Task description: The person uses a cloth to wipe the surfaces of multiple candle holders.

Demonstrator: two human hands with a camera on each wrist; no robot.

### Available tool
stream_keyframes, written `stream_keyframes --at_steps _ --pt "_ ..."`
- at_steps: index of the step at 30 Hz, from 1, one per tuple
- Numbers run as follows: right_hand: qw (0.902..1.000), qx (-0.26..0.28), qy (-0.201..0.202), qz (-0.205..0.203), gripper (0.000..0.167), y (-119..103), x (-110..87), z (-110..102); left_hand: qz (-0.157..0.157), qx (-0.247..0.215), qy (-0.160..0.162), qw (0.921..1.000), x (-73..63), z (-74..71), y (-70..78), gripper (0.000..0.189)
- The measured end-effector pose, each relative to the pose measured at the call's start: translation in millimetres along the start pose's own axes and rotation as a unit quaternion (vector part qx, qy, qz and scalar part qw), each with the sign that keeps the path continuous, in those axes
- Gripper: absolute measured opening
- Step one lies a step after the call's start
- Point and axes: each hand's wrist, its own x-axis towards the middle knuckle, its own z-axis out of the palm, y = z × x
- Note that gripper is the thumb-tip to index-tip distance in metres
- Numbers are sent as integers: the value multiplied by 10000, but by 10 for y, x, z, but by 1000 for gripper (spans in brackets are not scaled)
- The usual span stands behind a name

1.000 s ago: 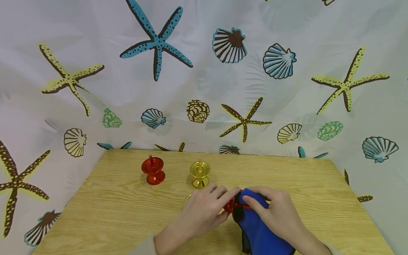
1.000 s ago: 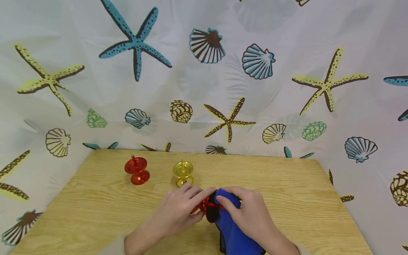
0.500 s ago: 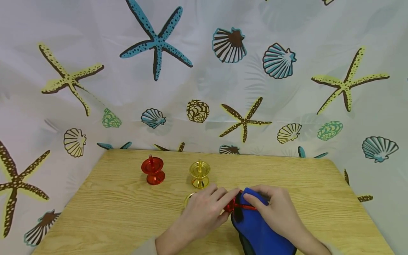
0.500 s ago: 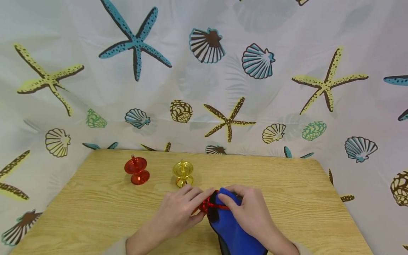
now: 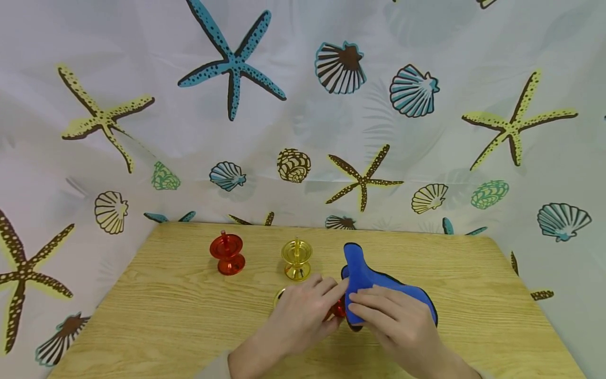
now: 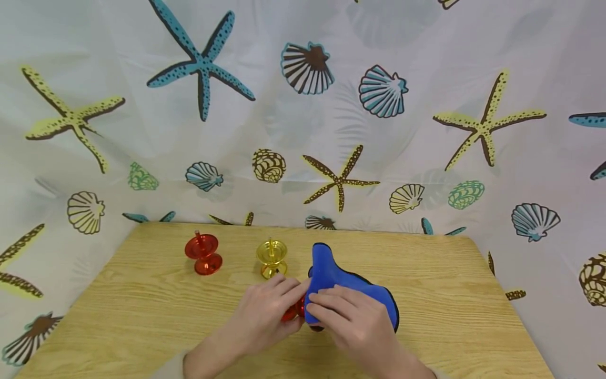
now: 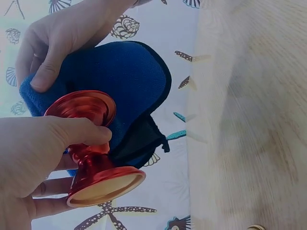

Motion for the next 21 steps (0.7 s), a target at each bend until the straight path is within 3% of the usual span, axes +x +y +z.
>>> stream_keyframes --at_steps 4,8,13,16,21 --pt "9997 -170 -127 -131 32 -18 16 -21 -9 -123 80 9999 2 -7 -19 61" --pt "9968 -216 -693 328 36 -16 36 -64 -100 -268 210 9994 -13 4 -36 66" --pt "9872 -108 -1365 823 22 26 37 -93 -78 -172 355 9992 -34 31 -45 69" --pt "9824 28 -1564 1018 26 49 37 -93 -24 -95 456 9989 -49 47 -48 70" --pt "9811 112 -1674 966 36 71 58 -112 59 75 539 9985 -61 65 -52 71"
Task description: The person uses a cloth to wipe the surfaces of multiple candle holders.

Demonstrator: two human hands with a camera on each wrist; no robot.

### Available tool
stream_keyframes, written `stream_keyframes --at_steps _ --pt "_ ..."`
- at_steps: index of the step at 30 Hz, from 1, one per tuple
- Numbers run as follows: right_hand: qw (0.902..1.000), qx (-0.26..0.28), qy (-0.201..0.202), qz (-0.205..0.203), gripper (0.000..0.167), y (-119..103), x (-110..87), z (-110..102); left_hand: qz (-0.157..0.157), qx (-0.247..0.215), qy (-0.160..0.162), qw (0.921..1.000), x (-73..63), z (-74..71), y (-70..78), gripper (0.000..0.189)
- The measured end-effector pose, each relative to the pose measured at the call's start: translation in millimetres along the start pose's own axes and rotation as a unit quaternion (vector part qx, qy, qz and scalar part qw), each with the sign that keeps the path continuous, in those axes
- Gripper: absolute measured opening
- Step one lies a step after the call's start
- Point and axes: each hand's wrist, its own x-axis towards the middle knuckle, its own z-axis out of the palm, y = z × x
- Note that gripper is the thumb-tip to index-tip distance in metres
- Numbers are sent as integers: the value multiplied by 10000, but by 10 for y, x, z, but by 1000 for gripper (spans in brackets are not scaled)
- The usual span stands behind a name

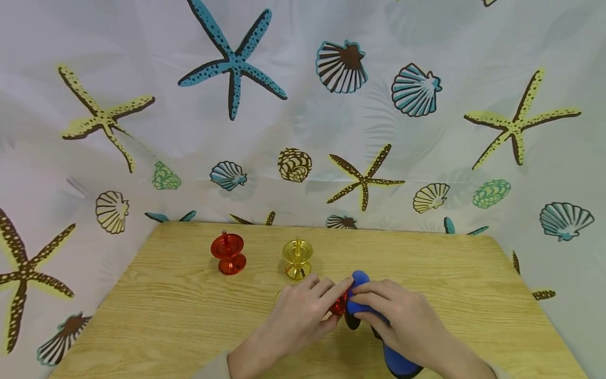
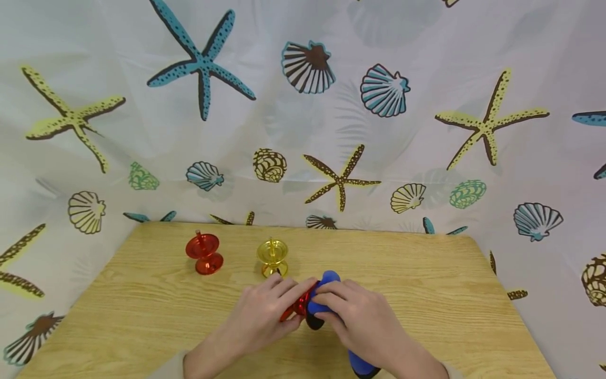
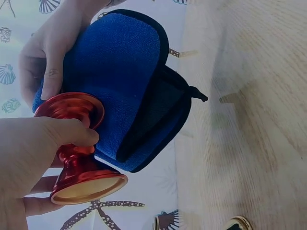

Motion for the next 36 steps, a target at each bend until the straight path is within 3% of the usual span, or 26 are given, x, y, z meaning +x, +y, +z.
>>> stream_keyframes --at_steps 7,18,31,36 --pt "9997 157 65 -152 37 34 -21 -78 38 138 49 9999 -22 12 -9 70" --pt "9984 541 162 20 43 129 -134 -183 -105 111 -88 9998 -47 17 -33 68" --pt "9994 200 207 189 30 91 -65 51 223 217 -24 9995 -6 66 18 69" --pt "9978 472 4 456 27 89 -72 112 113 142 -85 9998 -21 96 25 68"
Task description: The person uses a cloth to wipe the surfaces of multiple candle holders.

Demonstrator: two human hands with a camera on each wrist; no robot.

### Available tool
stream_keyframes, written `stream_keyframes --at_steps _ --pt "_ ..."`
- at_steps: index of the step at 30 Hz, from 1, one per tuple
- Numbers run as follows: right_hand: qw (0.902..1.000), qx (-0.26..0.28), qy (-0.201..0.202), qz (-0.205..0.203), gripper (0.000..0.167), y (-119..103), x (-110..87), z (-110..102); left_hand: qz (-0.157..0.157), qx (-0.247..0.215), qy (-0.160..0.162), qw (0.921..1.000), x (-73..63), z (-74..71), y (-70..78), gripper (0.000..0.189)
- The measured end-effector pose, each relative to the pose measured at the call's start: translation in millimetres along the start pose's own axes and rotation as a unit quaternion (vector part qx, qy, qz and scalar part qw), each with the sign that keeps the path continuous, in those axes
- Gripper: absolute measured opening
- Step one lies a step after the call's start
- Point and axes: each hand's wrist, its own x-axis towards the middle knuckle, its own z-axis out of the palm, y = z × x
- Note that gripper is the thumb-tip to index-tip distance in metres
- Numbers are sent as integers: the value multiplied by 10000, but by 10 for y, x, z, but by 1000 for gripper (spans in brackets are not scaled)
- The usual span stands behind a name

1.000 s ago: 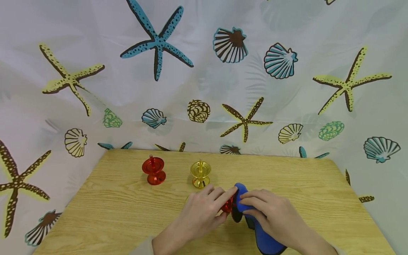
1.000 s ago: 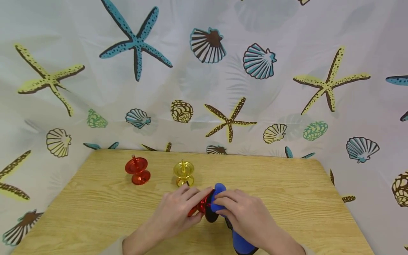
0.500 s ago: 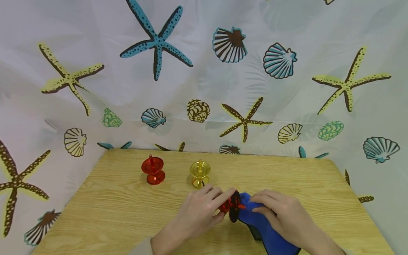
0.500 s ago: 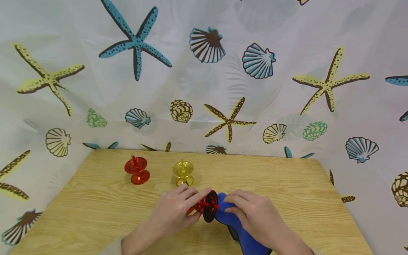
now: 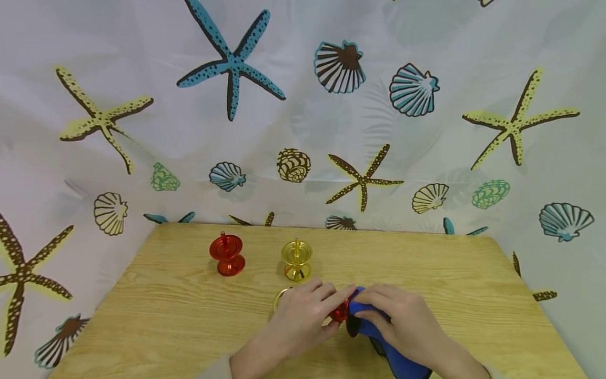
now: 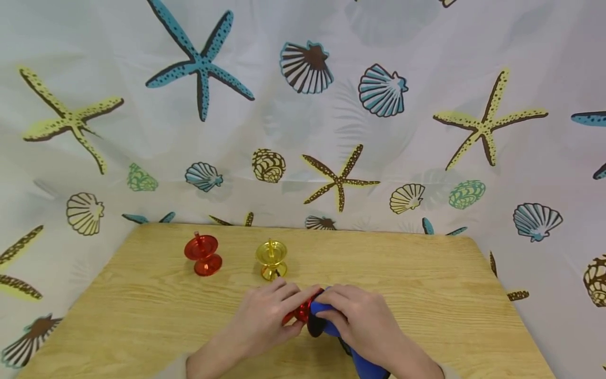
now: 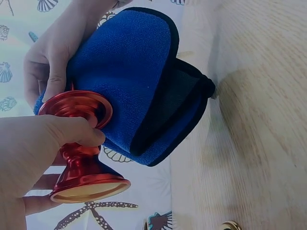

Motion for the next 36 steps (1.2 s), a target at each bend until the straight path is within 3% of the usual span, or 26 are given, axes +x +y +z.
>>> stream_keyframes --at_steps 5,10,14,20,22,24,31,36 --pt "9963 702 -119 488 27 6 -19 -4 -111 -88 5 9999 -28 -4 -4 68" --pt "9762 1585 -184 1469 17 -1 -32 -25 -96 -66 60 9999 -39 -6 -14 70" --pt "9429 2218 -313 2465 20 18 -26 -54 -88 -36 144 9999 -39 -10 -15 71" --pt "8637 3517 -622 3556 36 100 -2 -96 -158 -51 281 9995 -37 -5 0 69" --pt "8529 3652 -662 3673 38 112 0 -95 -160 -8 285 9995 -42 7 8 69" --pt "8571 3607 -671 3617 37 113 0 -85 -161 57 275 9995 -49 22 17 68" --pt "9095 2911 -387 2942 23 90 -22 -26 -377 50 92 9992 -52 17 51 68" --pt "9234 2565 -47 2856 19 85 -32 -26 -643 -144 -54 9978 -53 -10 47 69"
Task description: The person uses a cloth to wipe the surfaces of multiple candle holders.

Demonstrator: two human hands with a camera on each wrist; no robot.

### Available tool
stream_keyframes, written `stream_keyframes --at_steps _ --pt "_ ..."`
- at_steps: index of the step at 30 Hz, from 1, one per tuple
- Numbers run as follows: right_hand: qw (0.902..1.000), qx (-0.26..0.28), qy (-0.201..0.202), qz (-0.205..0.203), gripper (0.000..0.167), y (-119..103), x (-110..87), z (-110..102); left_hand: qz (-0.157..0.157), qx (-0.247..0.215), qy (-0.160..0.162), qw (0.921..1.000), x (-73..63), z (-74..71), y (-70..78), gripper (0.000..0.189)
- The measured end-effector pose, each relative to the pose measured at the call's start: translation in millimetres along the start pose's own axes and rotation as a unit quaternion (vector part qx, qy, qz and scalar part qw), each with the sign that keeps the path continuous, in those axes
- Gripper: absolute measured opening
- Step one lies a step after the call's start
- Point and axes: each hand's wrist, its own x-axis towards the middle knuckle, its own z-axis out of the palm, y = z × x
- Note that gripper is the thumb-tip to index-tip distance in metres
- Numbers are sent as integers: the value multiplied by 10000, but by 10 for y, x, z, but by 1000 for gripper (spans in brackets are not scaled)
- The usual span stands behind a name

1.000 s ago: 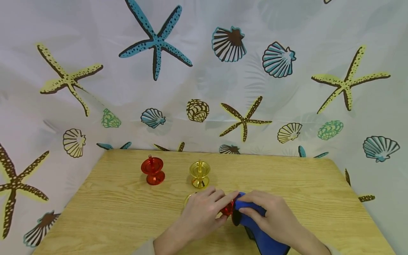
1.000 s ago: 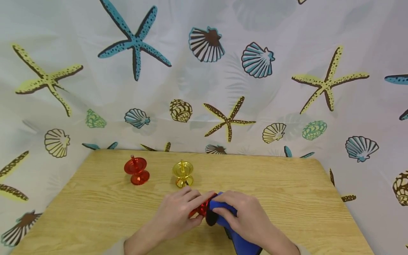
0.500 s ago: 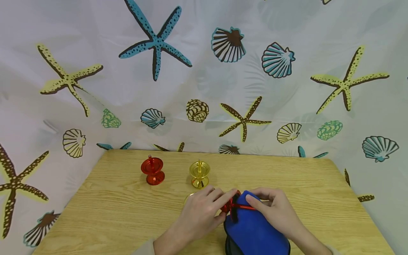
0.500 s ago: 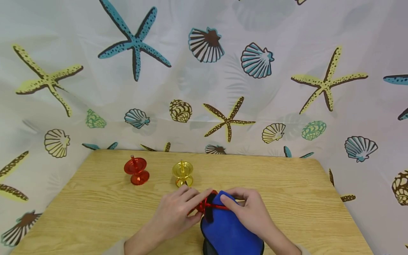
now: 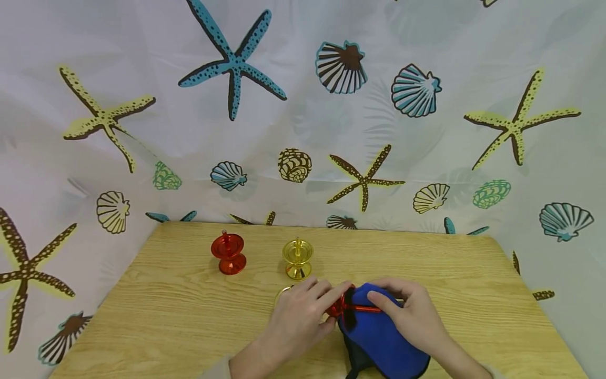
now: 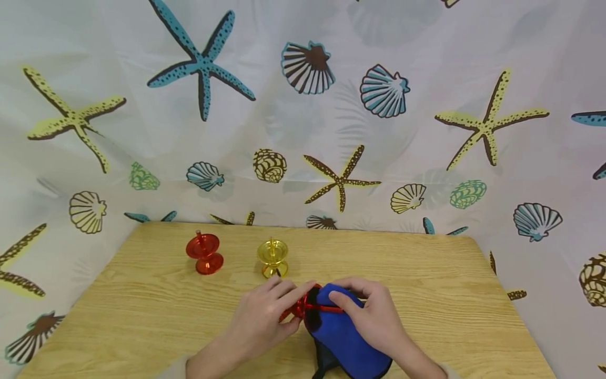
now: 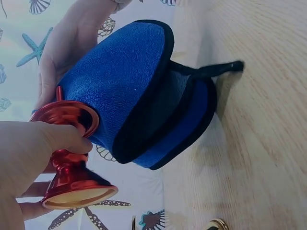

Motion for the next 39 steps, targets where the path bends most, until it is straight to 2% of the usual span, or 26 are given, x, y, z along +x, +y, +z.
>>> stream_keyframes --at_steps 6,15,19,23,29,33,36,39 --pt "9980 105 606 -115 19 8 20 -80 -506 -702 -118 9962 17 -36 -29 73" --pt "9848 629 1607 -199 17 73 109 -104 -1147 -1837 172 9761 58 -42 -5 71" --pt "9825 775 1628 -472 16 108 106 -21 -1517 -2294 150 9613 85 -44 22 68" --pt "9841 877 1402 -641 18 111 67 50 -1727 -2455 143 9538 105 -48 43 68" --pt "9856 816 1252 -790 18 106 5 107 -1739 -2374 221 9555 96 -38 51 68" --pt "9844 526 1208 -1170 20 120 -29 155 -1734 -2291 217 9576 84 -33 47 68" --pt "9794 154 1252 -1577 24 118 -61 192 -1675 -2113 180 9628 72 -27 42 69" --pt "9733 -240 1209 -1939 27 95 -90 223 -1515 -1726 148 9731 59 -19 37 70"
